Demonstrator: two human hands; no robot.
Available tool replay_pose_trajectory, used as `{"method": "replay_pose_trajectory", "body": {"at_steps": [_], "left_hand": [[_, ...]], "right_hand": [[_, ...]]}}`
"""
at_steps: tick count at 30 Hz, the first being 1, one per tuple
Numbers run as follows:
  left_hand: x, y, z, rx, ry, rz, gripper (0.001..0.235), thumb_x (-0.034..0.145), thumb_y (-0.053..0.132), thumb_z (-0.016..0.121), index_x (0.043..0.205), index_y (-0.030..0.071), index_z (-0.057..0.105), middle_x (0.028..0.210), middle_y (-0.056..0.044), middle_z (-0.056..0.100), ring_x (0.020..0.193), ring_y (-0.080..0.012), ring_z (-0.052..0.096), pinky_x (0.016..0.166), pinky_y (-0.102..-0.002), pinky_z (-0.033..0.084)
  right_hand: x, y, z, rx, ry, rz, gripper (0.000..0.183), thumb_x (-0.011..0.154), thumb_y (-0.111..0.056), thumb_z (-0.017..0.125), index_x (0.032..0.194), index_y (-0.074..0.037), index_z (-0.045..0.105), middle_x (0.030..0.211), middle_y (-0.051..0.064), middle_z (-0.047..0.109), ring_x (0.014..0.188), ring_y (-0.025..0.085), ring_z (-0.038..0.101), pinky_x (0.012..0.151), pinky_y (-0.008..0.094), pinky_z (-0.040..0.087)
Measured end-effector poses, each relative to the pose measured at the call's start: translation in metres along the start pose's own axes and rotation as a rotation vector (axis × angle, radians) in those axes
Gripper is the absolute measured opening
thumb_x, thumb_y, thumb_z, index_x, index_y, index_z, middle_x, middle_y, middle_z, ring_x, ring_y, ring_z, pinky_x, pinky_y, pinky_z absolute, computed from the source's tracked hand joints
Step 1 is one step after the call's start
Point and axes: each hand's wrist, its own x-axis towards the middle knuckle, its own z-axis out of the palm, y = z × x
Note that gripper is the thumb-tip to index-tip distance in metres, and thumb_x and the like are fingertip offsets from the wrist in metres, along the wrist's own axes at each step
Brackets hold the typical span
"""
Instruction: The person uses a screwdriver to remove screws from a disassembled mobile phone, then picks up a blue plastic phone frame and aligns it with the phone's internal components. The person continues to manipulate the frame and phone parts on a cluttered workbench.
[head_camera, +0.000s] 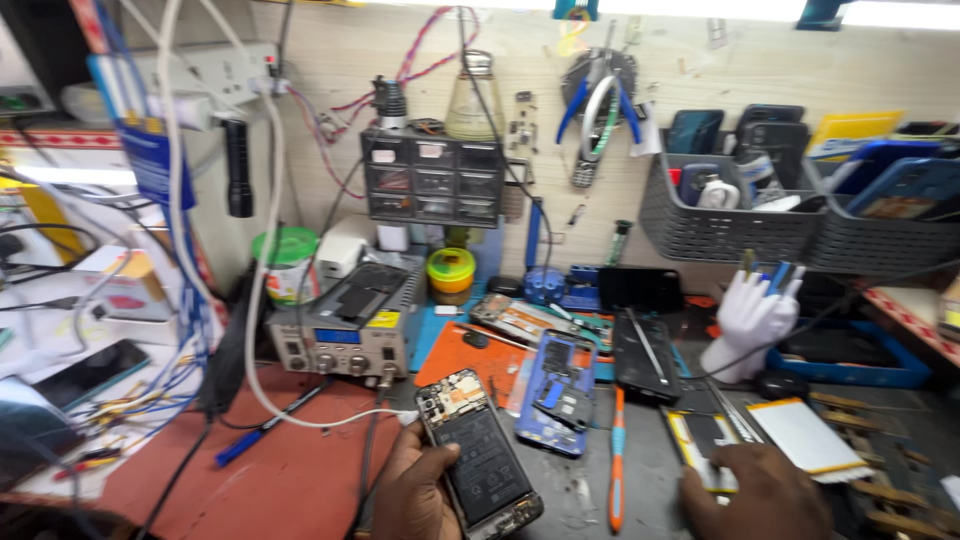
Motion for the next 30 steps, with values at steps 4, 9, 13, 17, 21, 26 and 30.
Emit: {"method": "replay_pose_trajectory", "body": {"at_steps": [4,9,13,17,21,26,30], "left_hand": [[-0.027,0.072,0.042,0.090,0.142,-0.096,0.051,0.081,-0.002,0.047,0.131,0.000,0.054,0.107,-0.021,0.070,0.094,-0.0300,0.071,0.087,-0.049,0.060],[-0.038,0.144,0.054,0.262,0.045,-0.058,0.043,0.085,-0.001,0.050,0.128,-0.002,0.054,0.102,-0.016,0.070,0.089,-0.0278,0.070,0.084,-0.048,0.060],[-0.042,0.159,0.047,0.304,0.028,-0.061,0.043,0.086,-0.001,0.051,0.129,-0.002,0.056,0.105,-0.016,0.071,0.092,-0.0245,0.071,0.085,-0.042,0.060],[-0.044,0.161,0.034,0.317,0.008,-0.051,0.045,0.085,-0.002,0.051,0.130,-0.001,0.056,0.105,-0.015,0.070,0.090,-0.0231,0.071,0.082,-0.042,0.060],[-0.041,0.169,0.025,0.318,0.052,-0.062,0.044,0.084,-0.001,0.051,0.128,-0.001,0.055,0.105,-0.015,0.071,0.090,-0.0232,0.071,0.082,-0.042,0.060],[-0.043,0.168,0.032,0.253,0.020,-0.055,0.044,0.086,-0.002,0.052,0.129,-0.002,0.054,0.106,-0.014,0.069,0.092,-0.0225,0.071,0.084,-0.041,0.061],[-0.050,0.167,0.037,0.237,0.019,-0.084,0.044,0.084,-0.001,0.052,0.128,-0.001,0.055,0.104,-0.014,0.069,0.089,-0.0231,0.071,0.082,-0.042,0.062]], "right_hand": [[-0.003,-0.012,-0.005,0.087,0.165,-0.158,0.047,0.069,-0.047,0.087,0.108,-0.021,0.080,0.114,0.007,0.074,0.115,0.023,0.072,0.107,0.038,0.055],[-0.015,-0.077,-0.016,0.465,0.150,-0.740,0.040,0.070,-0.043,0.087,0.097,-0.014,0.079,0.108,0.008,0.074,0.106,0.026,0.070,0.094,0.041,0.054],[-0.023,-0.149,-0.041,0.357,-0.017,-0.827,0.032,0.075,-0.028,0.080,0.103,-0.014,0.076,0.110,0.008,0.069,0.104,0.030,0.063,0.093,0.044,0.049],[-0.021,-0.176,-0.058,0.340,-0.085,-0.876,0.031,0.078,-0.027,0.080,0.106,-0.014,0.075,0.109,0.008,0.067,0.104,0.031,0.061,0.093,0.045,0.047],[-0.030,-0.192,-0.051,0.389,-0.165,-1.056,0.028,0.077,-0.022,0.078,0.104,-0.016,0.077,0.105,0.006,0.070,0.104,0.029,0.062,0.092,0.044,0.048],[-0.040,-0.222,-0.040,0.261,-0.285,-1.186,0.028,0.084,-0.018,0.074,0.112,-0.019,0.077,0.100,0.010,0.065,0.102,0.032,0.059,0.088,0.046,0.049],[-0.039,-0.227,-0.043,0.316,-0.309,-1.244,0.020,0.080,-0.016,0.077,0.100,-0.012,0.073,0.100,0.010,0.064,0.103,0.033,0.059,0.087,0.047,0.048]]}}
